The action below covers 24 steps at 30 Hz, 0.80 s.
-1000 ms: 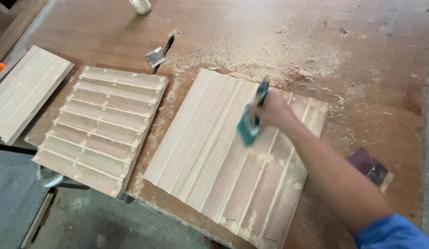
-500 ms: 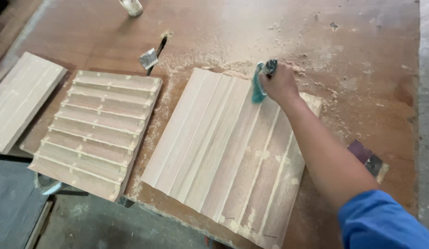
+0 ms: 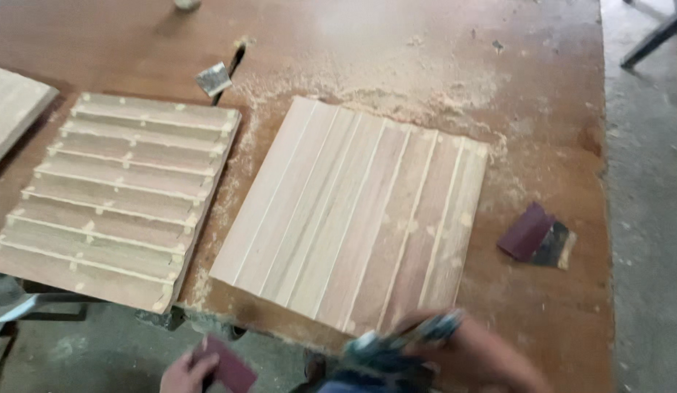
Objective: The person sands a corrugated wooden board with a sanding block, moving it back and forth along the ridges. They then use a brush to sweep away the sawdust and flip the board over to continue sanding the other side.
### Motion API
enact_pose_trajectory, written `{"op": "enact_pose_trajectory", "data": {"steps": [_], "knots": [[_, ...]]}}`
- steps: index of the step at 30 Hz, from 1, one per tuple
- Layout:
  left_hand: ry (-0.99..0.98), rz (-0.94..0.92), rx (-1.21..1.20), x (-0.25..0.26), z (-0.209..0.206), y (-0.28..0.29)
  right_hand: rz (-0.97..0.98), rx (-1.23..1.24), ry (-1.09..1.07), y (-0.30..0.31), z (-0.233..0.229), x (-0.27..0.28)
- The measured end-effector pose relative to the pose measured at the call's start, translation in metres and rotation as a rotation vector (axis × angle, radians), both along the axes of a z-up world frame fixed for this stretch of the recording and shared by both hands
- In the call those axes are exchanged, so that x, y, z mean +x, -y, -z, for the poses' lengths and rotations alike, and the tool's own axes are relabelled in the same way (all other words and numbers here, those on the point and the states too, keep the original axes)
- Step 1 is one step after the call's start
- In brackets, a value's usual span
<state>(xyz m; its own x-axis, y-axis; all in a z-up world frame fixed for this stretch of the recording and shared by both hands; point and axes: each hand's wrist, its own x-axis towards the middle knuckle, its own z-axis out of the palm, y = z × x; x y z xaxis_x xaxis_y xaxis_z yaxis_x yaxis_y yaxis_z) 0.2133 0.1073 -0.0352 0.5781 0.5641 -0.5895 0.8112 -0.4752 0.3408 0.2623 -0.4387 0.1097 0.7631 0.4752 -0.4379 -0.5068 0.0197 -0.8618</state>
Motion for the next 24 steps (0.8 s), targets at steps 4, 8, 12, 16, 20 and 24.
{"op": "enact_pose_trajectory", "data": {"steps": [4,8,12,16,20,24], "knots": [[0.482,-0.252,-0.506,0.077,-0.051,0.053,0.258,-0.384,0.158,0.092,0.008,-0.019],[0.307,-0.082,-0.408,0.138,-0.123,0.088,0.806,-0.66,0.068,0.139,0.041,-0.034],[0.266,0.287,-0.181,0.155,-0.137,0.096,0.815,-1.107,0.03,0.153,0.099,-0.038],[0.285,0.382,-0.087,0.159,-0.135,0.086,0.56,-1.575,0.146,0.109,0.1,-0.047],[0.113,0.491,-0.035,0.153,-0.132,0.081,0.461,-1.384,-0.003,0.013,0.082,-0.062],[0.238,0.387,-0.118,0.151,-0.1,0.069,0.532,-1.303,-0.147,-0.066,0.052,-0.058]]}}
